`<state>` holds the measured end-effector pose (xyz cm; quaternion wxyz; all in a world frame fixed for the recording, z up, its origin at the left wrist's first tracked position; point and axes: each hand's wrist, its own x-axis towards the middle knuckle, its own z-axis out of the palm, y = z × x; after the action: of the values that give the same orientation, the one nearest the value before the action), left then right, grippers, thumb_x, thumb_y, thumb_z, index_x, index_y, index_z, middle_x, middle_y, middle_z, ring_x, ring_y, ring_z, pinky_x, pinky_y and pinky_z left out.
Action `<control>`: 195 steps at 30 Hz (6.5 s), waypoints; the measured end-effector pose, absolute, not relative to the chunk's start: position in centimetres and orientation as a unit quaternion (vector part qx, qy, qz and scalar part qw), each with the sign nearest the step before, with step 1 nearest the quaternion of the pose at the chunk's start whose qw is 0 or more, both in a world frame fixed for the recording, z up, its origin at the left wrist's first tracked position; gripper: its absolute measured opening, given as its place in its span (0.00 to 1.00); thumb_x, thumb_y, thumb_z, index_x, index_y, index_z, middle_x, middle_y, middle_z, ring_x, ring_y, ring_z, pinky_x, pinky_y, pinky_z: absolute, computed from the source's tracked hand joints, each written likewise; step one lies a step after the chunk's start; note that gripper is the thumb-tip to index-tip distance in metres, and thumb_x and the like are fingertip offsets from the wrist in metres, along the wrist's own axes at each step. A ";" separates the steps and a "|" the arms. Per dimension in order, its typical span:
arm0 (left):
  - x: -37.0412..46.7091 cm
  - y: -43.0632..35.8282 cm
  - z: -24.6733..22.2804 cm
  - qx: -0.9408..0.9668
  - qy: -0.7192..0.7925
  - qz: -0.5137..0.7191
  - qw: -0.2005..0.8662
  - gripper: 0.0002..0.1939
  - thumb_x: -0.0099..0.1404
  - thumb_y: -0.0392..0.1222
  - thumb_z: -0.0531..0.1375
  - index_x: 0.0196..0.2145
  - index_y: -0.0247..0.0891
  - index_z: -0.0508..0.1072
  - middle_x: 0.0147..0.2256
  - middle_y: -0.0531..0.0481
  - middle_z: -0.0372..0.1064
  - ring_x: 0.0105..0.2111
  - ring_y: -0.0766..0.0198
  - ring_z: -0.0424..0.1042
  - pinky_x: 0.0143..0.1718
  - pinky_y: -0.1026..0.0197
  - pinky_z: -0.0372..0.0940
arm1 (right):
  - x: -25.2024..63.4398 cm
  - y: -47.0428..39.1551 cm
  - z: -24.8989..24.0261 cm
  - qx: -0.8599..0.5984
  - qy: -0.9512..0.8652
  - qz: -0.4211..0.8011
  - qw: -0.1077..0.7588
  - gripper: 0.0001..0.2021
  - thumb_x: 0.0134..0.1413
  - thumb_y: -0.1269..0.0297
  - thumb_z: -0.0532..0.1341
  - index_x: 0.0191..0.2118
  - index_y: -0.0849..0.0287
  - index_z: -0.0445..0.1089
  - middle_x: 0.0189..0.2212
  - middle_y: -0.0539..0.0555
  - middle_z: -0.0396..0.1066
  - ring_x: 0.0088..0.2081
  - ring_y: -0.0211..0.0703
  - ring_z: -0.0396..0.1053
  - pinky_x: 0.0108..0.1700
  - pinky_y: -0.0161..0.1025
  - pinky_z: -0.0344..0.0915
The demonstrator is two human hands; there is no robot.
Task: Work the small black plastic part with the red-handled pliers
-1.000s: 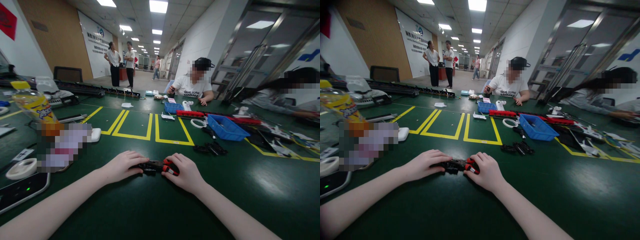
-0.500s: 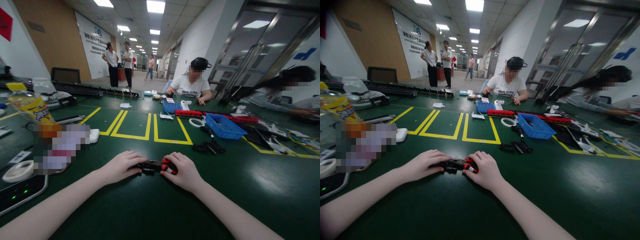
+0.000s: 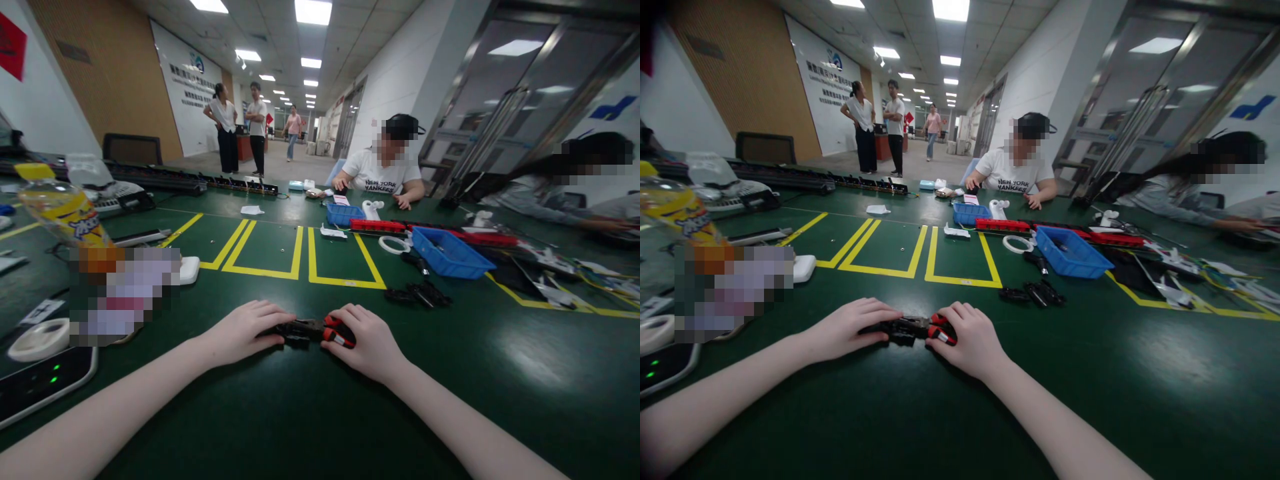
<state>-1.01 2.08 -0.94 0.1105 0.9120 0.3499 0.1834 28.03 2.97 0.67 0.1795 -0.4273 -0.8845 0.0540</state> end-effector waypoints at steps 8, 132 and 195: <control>-1.0 2.0 -0.7 0.914 0.347 0.182 0.101 0.23 0.70 0.37 0.57 0.61 0.46 0.62 0.55 0.46 0.67 0.51 0.56 0.70 0.50 0.52 0.67 | 28.0 2.8 0.8 -0.424 -0.888 0.052 0.168 0.18 0.52 0.53 0.66 0.45 0.57 0.69 0.41 0.56 0.73 0.40 0.48 0.70 0.39 0.44 0.68; -0.8 1.8 -0.8 0.901 0.368 0.194 0.125 0.24 0.69 0.39 0.59 0.61 0.44 0.60 0.53 0.45 0.69 0.50 0.55 0.70 0.51 0.49 0.67 | 28.2 3.0 0.4 -0.404 -0.893 0.008 0.197 0.19 0.53 0.52 0.65 0.47 0.57 0.69 0.40 0.56 0.73 0.40 0.47 0.70 0.39 0.43 0.66; -0.8 1.9 -0.6 0.897 0.365 0.205 0.142 0.19 0.68 0.40 0.59 0.56 0.43 0.66 0.53 0.45 0.68 0.51 0.55 0.70 0.52 0.50 0.67 | 28.0 3.1 0.5 -0.389 -0.889 0.006 0.239 0.21 0.52 0.50 0.66 0.48 0.54 0.71 0.43 0.55 0.75 0.47 0.51 0.70 0.62 0.59 0.53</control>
<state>-0.77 1.90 -0.56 0.1418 0.8973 0.3645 0.2048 28.04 3.06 0.52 0.2392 -0.3895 -0.8894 0.0058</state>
